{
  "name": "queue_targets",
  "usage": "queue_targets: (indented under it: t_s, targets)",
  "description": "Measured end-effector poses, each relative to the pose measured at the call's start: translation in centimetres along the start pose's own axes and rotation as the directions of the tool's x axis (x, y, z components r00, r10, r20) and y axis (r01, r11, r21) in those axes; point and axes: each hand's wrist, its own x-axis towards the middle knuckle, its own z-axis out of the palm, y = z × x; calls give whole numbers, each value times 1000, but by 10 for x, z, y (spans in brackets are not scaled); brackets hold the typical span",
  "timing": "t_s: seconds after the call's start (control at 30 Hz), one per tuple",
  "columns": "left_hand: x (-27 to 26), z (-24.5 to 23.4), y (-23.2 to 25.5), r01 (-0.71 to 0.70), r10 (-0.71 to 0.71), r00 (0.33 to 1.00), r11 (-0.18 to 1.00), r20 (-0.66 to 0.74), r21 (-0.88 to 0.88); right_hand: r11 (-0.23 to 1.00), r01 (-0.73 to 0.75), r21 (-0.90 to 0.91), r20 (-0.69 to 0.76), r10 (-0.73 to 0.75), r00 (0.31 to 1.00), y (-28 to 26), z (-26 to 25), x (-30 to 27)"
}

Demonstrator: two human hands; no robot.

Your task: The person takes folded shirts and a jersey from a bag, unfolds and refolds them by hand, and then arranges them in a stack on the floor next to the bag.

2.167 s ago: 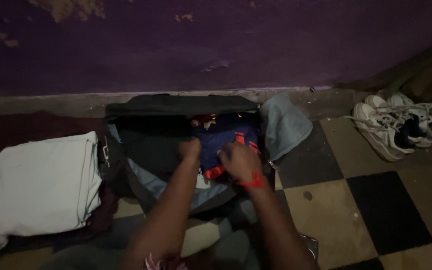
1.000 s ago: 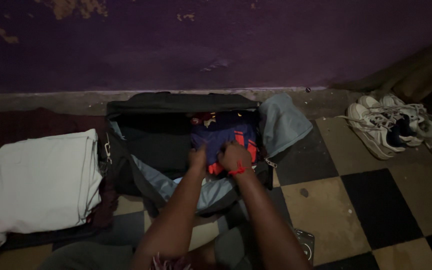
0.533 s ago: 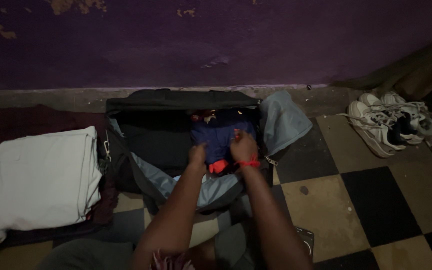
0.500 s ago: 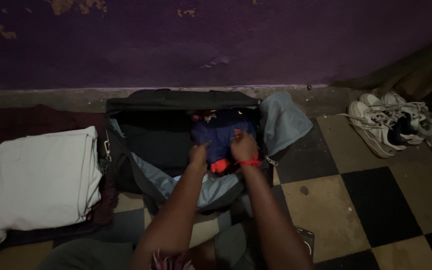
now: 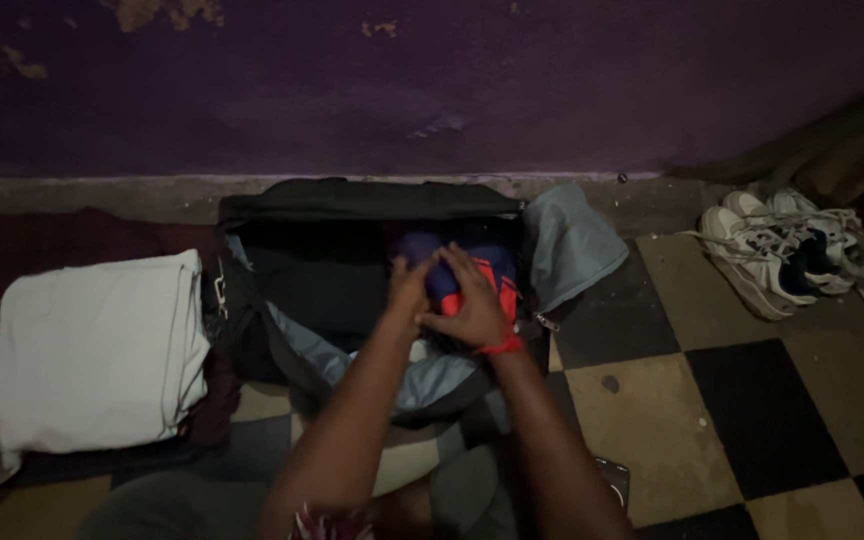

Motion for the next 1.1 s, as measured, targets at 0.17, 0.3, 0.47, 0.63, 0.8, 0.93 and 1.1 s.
queue_targets:
  t_s: [0.17, 0.3, 0.47, 0.63, 0.8, 0.93, 1.1]
  targets:
    - [-18, 2, 44, 84, -124, 922, 989, 368, 122, 958, -271, -91, -64, 265, 962, 11, 5, 2]
    - [-23, 3, 47, 109, -195, 877, 971, 439, 214, 875, -454, -168, -48, 453, 890, 34, 16, 5]
    - [17, -21, 5, 193, -199, 973, 979, 121, 58, 830, -446, -333, -38, 461, 886, 65, 32, -1]
    - [46, -45, -32, 343, -340, 930, 939, -140, -5, 836, -437, -332, -131, 418, 899, 88, 51, -11]
    - [43, -48, -41, 311, -308, 949, 949, -62, 47, 835, -469, -288, -74, 469, 880, 51, 37, 3]
    - [44, -51, -43, 314, -313, 949, 949, -34, 27, 705, -566, -426, 39, 640, 768, -4, 17, 20]
    - [28, -50, -35, 334, -334, 941, 943, -53, -5, 765, -421, -487, -21, 472, 882, 10, 29, 19]
